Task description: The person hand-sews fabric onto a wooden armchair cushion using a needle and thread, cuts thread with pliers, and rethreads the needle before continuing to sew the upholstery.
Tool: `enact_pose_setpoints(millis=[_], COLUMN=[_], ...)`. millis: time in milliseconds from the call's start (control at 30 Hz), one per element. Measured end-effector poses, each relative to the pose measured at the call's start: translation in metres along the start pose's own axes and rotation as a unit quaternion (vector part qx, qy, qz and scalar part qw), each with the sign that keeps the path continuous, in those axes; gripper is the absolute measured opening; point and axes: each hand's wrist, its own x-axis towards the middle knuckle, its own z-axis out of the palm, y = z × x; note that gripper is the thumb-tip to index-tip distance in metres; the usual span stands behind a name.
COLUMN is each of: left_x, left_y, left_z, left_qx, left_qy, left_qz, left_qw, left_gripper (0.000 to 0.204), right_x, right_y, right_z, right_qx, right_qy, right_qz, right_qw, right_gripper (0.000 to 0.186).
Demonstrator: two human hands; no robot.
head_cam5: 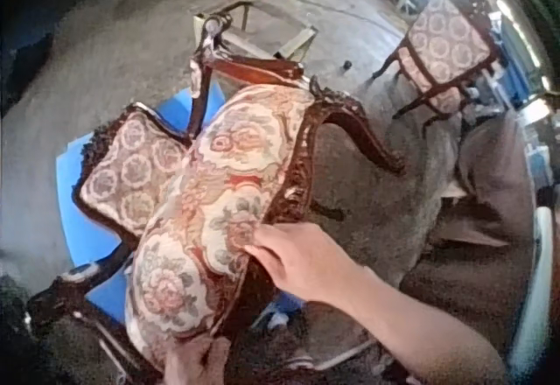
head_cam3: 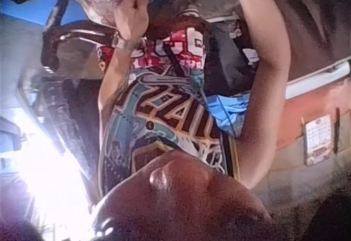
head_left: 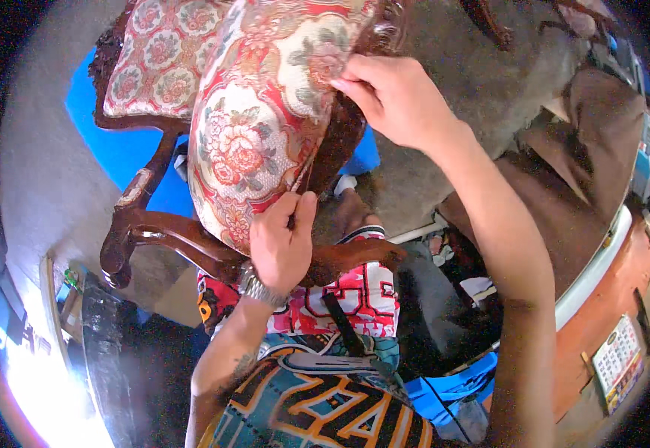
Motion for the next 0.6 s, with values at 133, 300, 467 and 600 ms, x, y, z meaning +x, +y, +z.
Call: enact_pose_setpoints(millis=[133,300,467,600], left_x=[-0.018,-0.025,-0.042,-0.046], left_y=[0.04,0.055,0.113,0.152], left_z=[-0.029,-0.054,-0.093,-0.137], left_qx=[0.04,0.167,0.003,-0.089], left_qy=[-0.034,0.005,-0.031,-0.053], left_qz=[0.043,0.213,0.272,0.385], left_qw=[0.998,0.963,0.962,0.917], left_gripper=[0.022,0.039,0.032,0.026], right_x=[0.009,0.008,0.003,-0.031], right_y=[0.004,0.006,0.003,0.004], right_z=[0.003,0.001,0.0,0.02], right_qx=[0.06,0.078,0.03,0.237], right_qy=[-0.081,-0.078,-0.077,0.397], right_qz=[0.034,0.065,0.068,0.247], right_qw=[0.994,0.992,0.994,0.851], right_gripper=[0.02,0.022,0.016,0.011])
